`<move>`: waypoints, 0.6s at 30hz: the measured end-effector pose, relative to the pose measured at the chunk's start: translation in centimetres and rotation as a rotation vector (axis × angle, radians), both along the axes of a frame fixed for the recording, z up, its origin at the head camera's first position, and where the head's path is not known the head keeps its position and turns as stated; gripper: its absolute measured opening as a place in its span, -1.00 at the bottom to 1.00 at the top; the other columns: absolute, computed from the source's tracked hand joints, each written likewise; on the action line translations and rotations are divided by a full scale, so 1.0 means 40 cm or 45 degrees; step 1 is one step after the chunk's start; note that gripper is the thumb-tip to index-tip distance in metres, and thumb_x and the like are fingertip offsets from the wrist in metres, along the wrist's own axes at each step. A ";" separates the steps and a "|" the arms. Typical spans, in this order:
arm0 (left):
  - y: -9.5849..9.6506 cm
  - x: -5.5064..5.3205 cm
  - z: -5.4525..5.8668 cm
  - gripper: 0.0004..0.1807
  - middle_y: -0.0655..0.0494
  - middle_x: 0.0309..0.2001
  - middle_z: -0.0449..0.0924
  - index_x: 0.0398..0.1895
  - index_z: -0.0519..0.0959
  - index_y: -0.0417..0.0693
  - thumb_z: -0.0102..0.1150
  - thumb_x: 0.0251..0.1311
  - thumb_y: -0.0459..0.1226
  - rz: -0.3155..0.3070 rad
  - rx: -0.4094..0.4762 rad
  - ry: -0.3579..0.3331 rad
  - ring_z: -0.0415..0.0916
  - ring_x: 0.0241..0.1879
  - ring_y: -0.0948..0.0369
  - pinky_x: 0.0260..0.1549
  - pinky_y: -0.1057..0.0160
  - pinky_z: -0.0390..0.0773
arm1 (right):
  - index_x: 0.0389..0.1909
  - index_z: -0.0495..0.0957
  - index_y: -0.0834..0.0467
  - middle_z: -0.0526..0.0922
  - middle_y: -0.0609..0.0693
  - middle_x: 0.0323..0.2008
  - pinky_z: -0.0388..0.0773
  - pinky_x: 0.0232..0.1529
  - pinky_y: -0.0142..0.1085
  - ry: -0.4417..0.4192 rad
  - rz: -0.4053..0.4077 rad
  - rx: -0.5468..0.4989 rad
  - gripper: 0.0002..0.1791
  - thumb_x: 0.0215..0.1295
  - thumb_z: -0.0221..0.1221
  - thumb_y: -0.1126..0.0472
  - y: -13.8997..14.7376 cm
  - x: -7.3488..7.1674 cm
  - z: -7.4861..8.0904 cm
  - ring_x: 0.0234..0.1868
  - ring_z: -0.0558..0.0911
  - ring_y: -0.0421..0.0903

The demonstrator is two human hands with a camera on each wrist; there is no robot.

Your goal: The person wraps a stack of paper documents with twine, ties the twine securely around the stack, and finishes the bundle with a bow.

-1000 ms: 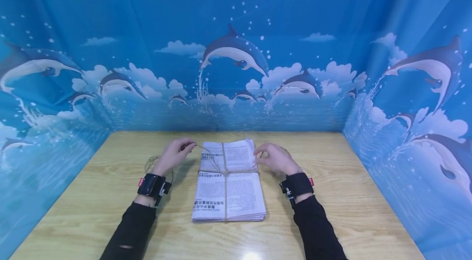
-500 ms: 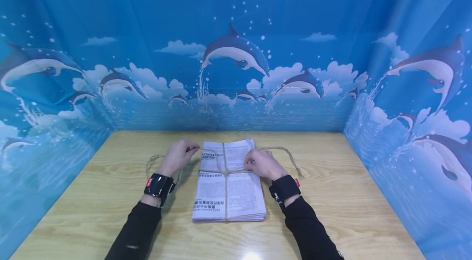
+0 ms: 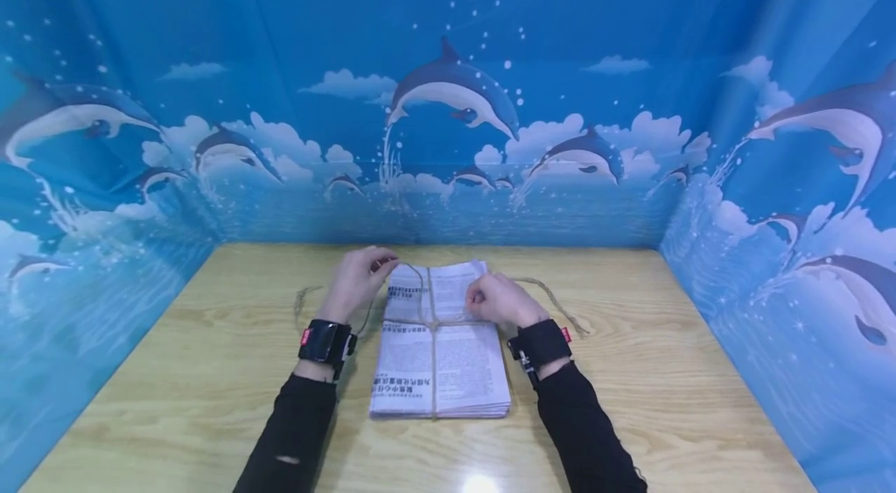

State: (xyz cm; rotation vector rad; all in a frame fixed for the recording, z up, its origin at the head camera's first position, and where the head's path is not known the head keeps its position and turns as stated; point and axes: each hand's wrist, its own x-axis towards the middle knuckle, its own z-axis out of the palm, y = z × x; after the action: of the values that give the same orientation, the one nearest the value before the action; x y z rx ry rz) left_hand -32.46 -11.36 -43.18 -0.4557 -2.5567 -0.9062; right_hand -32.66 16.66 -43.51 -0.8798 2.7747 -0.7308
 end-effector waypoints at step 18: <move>0.038 0.004 -0.024 -0.90 0.15 -0.33 0.60 -0.25 0.62 0.01 0.21 0.32 -0.18 -0.092 0.206 -0.196 0.50 -0.38 0.25 -0.36 0.26 0.51 | -0.10 0.63 0.24 0.72 -0.01 -0.31 0.58 -0.28 -0.31 -0.153 0.094 -0.151 -0.76 0.22 0.15 0.42 -0.039 -0.002 -0.020 -0.30 0.66 -0.17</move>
State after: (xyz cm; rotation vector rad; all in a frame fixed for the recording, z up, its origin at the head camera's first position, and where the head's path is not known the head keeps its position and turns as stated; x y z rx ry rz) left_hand -32.29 -9.84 -44.16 -0.4478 -2.5902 -1.2066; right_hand -32.74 15.12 -44.33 -0.9215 2.6028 -0.9116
